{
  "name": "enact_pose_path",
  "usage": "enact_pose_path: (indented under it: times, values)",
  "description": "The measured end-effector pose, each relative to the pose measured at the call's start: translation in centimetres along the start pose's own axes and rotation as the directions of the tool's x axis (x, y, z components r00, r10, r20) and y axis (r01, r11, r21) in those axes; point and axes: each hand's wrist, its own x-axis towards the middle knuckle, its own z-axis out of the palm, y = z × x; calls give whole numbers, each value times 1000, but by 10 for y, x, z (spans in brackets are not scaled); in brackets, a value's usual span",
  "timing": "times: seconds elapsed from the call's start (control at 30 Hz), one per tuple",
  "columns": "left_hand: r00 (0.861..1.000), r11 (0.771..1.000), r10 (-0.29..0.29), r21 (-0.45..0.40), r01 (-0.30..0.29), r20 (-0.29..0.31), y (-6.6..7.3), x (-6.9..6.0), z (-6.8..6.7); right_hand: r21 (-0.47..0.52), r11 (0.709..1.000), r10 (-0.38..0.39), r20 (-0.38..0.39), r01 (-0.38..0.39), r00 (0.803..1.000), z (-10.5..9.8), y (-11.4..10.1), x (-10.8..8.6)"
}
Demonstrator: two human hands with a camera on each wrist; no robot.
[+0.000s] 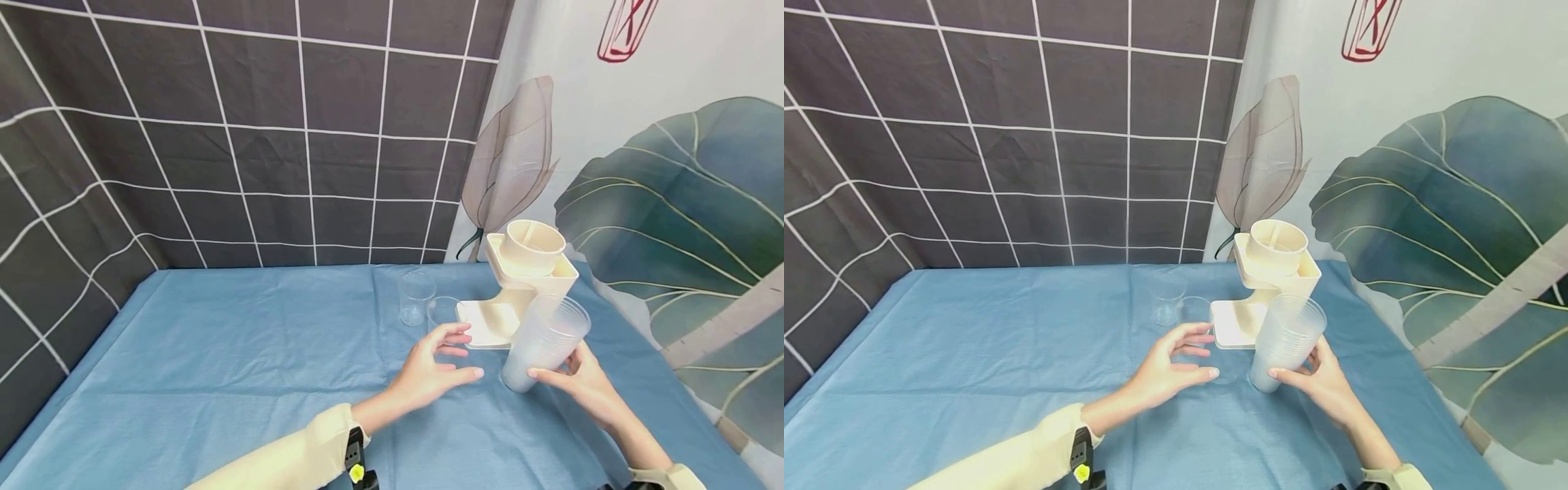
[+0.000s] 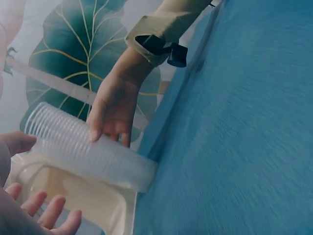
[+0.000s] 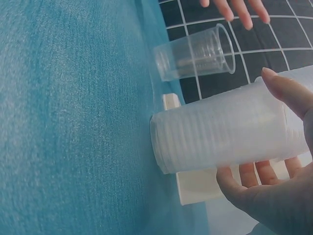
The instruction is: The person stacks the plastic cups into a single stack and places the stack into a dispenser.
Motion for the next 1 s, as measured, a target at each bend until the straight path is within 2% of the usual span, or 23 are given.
enact_pose_path:
  times: [0.17, 0.3, 0.47, 0.7, 0.83, 1.0]
  values:
    - [998, 999, 35, -33, -37, -60, -7, -2, -13, -1, 1000, 2, 5, -2, 1000, -1, 1, 0]
    - [993, 998, 33, -42, -38, -109, -13, -5, -25, -8, 1000, 6, 8, -6, 1000, -2, 2, 0]
    - [985, 1000, 21, -17, -24, -169, -17, -8, -42, -19, 1000, 21, 8, -20, 1000, -2, 1, 0]
    - [976, 999, 19, 54, -7, -219, -21, -9, -58, -28, 999, 29, 5, -28, 1000, -2, 1, 1]
    - [964, 996, 12, 86, 11, -265, -20, -6, -63, -27, 999, 25, 6, -24, 1000, -1, 0, 1]
    - [941, 994, 7, 104, 31, -339, -19, 3, -68, -23, 1000, 14, 5, -14, 1000, -1, 0, 1]
